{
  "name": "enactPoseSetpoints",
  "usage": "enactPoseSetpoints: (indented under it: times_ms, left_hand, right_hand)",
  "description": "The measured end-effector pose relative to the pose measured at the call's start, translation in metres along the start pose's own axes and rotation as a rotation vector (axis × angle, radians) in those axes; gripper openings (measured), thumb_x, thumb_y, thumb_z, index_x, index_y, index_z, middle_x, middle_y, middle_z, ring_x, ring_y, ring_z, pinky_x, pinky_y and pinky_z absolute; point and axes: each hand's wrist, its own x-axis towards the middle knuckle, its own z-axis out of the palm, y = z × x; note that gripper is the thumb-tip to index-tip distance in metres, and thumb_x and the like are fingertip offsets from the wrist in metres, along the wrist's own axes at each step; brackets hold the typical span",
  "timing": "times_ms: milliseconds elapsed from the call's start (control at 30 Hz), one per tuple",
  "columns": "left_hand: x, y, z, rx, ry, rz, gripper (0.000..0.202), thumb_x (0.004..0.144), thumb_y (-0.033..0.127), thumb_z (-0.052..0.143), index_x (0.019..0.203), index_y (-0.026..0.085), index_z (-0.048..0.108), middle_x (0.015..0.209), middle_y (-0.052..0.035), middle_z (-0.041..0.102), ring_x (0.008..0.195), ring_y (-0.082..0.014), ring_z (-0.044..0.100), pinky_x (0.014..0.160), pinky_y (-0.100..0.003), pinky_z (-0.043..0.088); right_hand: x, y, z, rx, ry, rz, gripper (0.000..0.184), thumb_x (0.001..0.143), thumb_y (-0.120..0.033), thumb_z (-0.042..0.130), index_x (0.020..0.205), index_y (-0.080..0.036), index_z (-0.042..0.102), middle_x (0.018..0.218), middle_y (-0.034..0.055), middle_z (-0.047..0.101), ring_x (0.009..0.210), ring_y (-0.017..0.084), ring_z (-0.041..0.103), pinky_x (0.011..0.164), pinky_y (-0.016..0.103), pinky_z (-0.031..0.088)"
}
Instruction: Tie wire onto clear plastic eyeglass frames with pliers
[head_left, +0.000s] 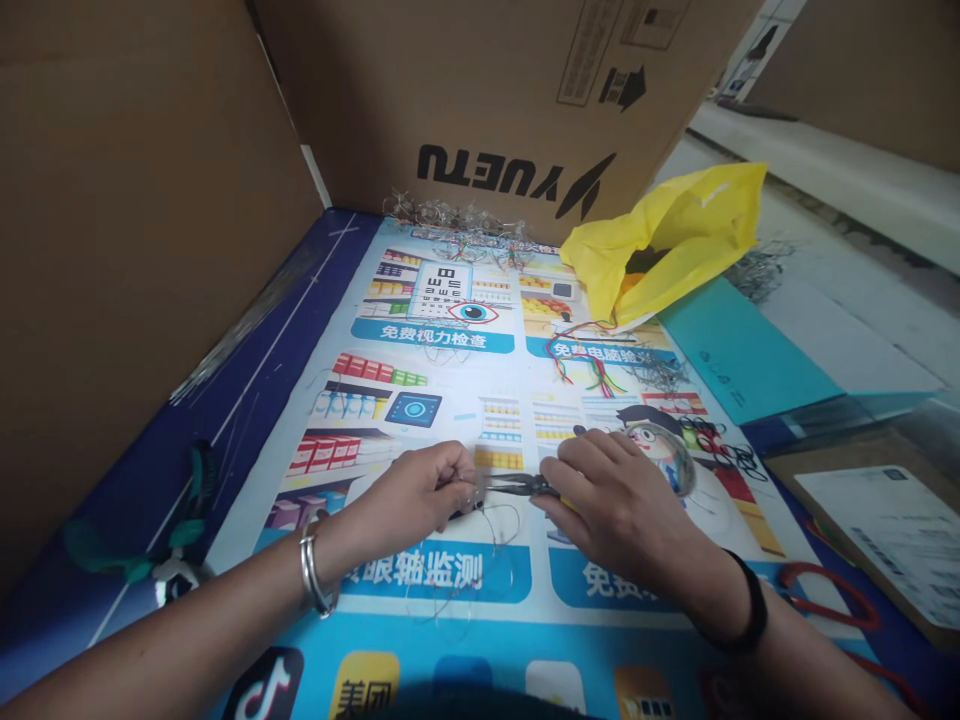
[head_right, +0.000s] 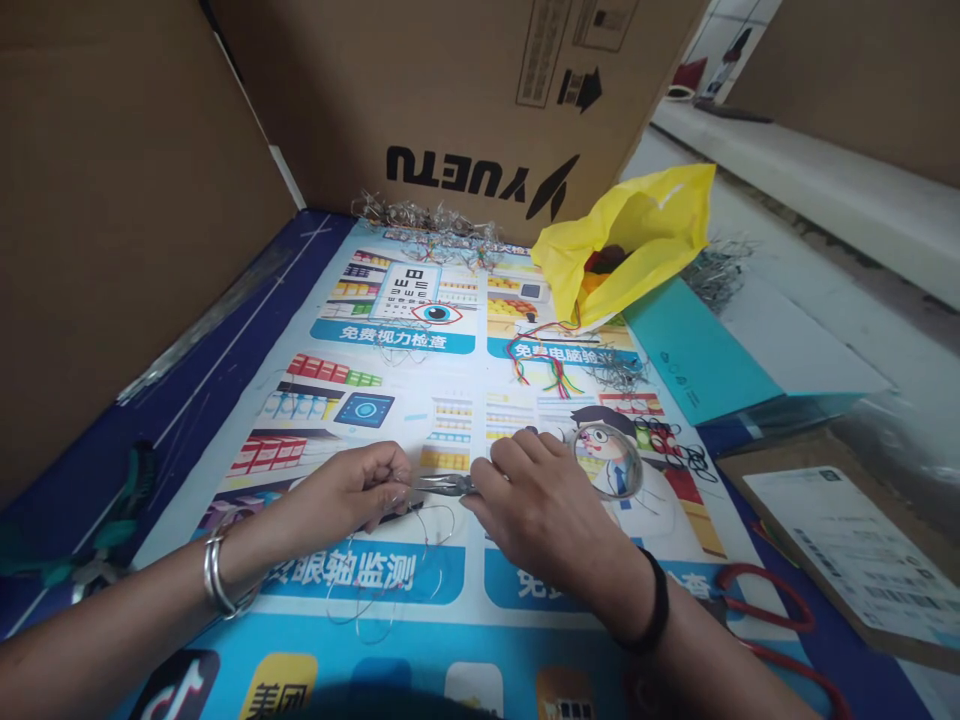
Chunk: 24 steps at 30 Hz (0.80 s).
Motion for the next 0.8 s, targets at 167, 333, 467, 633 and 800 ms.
enactPoseSetpoints:
  times_ms: [167, 333, 467, 633, 800]
  left_hand:
    - [-0.0003, 0.0029, -0.0001, 0.010, -0.003, -0.024, 0.008, 0.080, 0.025, 0.050, 0.074, 0.019, 0.047, 0.063, 0.0053, 0.051, 0.049, -0.0070, 0.039, 0.045, -0.019, 0.031]
    - [0.0002, 0.0041, -0.0009, 0.005, 0.047, -0.026, 0.009, 0.081, 0.026, 0.049, 0.076, 0.019, 0.047, 0.054, 0.0065, 0.048, 0.047, -0.0079, 0.043, 0.046, -0.020, 0.031]
    - [-0.0002, 0.0058, 0.0010, -0.027, 0.117, -0.055, 0.011, 0.082, 0.028, 0.049, 0.076, 0.019, 0.046, 0.053, 0.0064, 0.050, 0.044, -0.0079, 0.045, 0.045, -0.020, 0.031]
    - [0.0008, 0.0051, 0.0031, -0.118, 0.172, -0.066, 0.010, 0.082, 0.027, 0.049, 0.076, 0.020, 0.044, 0.057, 0.0061, 0.053, 0.043, -0.0071, 0.046, 0.045, -0.020, 0.033]
    - [0.0027, 0.0004, 0.0038, -0.150, 0.176, -0.070, 0.009, 0.084, 0.025, 0.048, 0.077, 0.021, 0.042, 0.053, 0.0065, 0.052, 0.043, -0.0078, 0.047, 0.045, -0.021, 0.033]
  right_hand:
    - [-0.0001, -0.0024, 0.0052, -0.023, -0.002, -0.024, 0.019, 0.088, -0.034, 0.048, 0.078, -0.020, 0.055, 0.073, 0.0027, 0.052, 0.070, 0.018, 0.042, 0.062, 0.031, 0.026]
    - [-0.0013, -0.0038, 0.0035, -0.050, 0.052, -0.008, 0.018, 0.087, -0.032, 0.050, 0.076, -0.020, 0.055, 0.071, 0.0023, 0.051, 0.068, 0.017, 0.042, 0.060, 0.030, 0.025]
    - [-0.0017, -0.0072, 0.0016, -0.047, 0.074, 0.034, 0.018, 0.087, -0.031, 0.050, 0.074, -0.019, 0.054, 0.071, 0.0031, 0.052, 0.068, 0.017, 0.043, 0.060, 0.030, 0.026]
    - [-0.0032, -0.0082, 0.0016, 0.000, 0.043, 0.080, 0.021, 0.088, -0.032, 0.049, 0.072, -0.019, 0.053, 0.071, 0.0037, 0.053, 0.068, 0.017, 0.044, 0.061, 0.030, 0.027]
    - [-0.0055, -0.0071, 0.0009, 0.010, 0.026, 0.104, 0.020, 0.087, -0.031, 0.050, 0.072, -0.019, 0.053, 0.070, 0.0032, 0.052, 0.067, 0.017, 0.045, 0.061, 0.030, 0.027]
